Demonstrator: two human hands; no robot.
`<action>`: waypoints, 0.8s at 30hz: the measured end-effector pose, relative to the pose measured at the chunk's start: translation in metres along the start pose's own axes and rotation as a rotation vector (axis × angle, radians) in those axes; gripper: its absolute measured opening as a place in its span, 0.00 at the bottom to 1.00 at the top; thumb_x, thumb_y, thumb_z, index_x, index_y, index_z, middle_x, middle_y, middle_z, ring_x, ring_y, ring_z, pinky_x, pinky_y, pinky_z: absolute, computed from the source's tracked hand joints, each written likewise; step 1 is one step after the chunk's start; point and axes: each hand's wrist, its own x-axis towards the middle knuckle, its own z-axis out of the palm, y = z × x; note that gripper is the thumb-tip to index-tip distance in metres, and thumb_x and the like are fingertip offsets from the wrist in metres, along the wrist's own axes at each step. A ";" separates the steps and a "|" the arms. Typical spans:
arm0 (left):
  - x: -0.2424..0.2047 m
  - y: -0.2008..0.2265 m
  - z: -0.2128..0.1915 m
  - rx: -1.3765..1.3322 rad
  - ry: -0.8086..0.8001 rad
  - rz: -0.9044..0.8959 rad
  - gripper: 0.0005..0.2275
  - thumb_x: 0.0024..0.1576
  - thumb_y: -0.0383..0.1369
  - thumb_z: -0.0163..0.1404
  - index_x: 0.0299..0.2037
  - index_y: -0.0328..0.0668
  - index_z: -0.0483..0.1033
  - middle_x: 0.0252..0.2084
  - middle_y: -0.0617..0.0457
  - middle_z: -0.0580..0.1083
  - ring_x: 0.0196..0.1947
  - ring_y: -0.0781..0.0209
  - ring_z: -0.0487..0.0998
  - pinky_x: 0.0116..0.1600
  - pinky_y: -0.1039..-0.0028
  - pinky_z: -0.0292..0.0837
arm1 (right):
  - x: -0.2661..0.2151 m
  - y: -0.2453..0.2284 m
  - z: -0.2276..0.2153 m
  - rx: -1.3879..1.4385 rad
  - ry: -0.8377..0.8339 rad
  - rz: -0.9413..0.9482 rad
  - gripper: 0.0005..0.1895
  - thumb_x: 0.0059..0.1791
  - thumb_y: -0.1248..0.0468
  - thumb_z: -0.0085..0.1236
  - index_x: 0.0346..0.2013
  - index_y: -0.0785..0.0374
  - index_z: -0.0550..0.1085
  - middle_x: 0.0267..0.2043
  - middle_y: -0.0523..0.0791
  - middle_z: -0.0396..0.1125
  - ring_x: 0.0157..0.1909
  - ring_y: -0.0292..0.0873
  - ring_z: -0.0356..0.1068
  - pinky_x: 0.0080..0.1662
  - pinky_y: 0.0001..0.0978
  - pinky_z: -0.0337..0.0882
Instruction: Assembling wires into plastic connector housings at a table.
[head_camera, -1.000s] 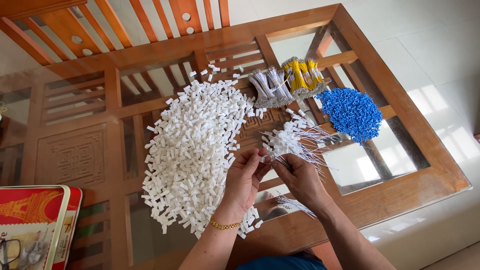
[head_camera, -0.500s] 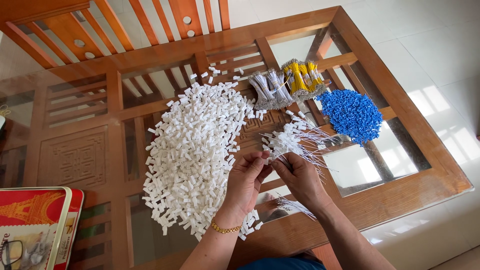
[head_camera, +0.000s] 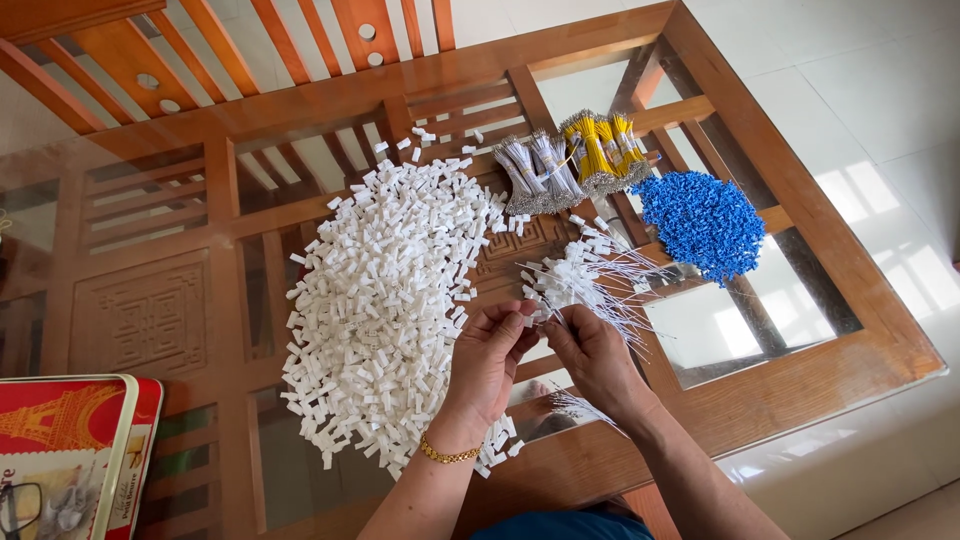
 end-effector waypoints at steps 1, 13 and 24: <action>0.000 -0.001 -0.001 0.000 0.001 0.000 0.06 0.60 0.24 0.54 0.46 0.38 0.76 0.48 0.41 0.80 0.44 0.54 0.83 0.50 0.67 0.83 | -0.001 -0.003 0.000 0.001 -0.001 0.001 0.10 0.52 0.57 0.57 0.37 0.60 0.78 0.26 0.51 0.73 0.31 0.48 0.72 0.38 0.42 0.71; 0.007 -0.026 -0.017 0.075 0.052 -0.001 0.05 0.60 0.23 0.55 0.45 0.37 0.77 0.44 0.42 0.80 0.41 0.57 0.82 0.49 0.71 0.82 | 0.003 0.009 0.015 -0.139 0.017 0.008 0.11 0.53 0.55 0.56 0.37 0.59 0.77 0.28 0.54 0.70 0.36 0.59 0.74 0.39 0.48 0.72; 0.035 -0.023 -0.037 0.846 0.067 0.112 0.10 0.61 0.26 0.54 0.52 0.42 0.78 0.50 0.45 0.75 0.44 0.56 0.81 0.48 0.70 0.83 | 0.038 0.079 0.012 -0.093 0.039 0.159 0.11 0.53 0.57 0.56 0.41 0.62 0.78 0.33 0.56 0.72 0.40 0.60 0.75 0.44 0.53 0.71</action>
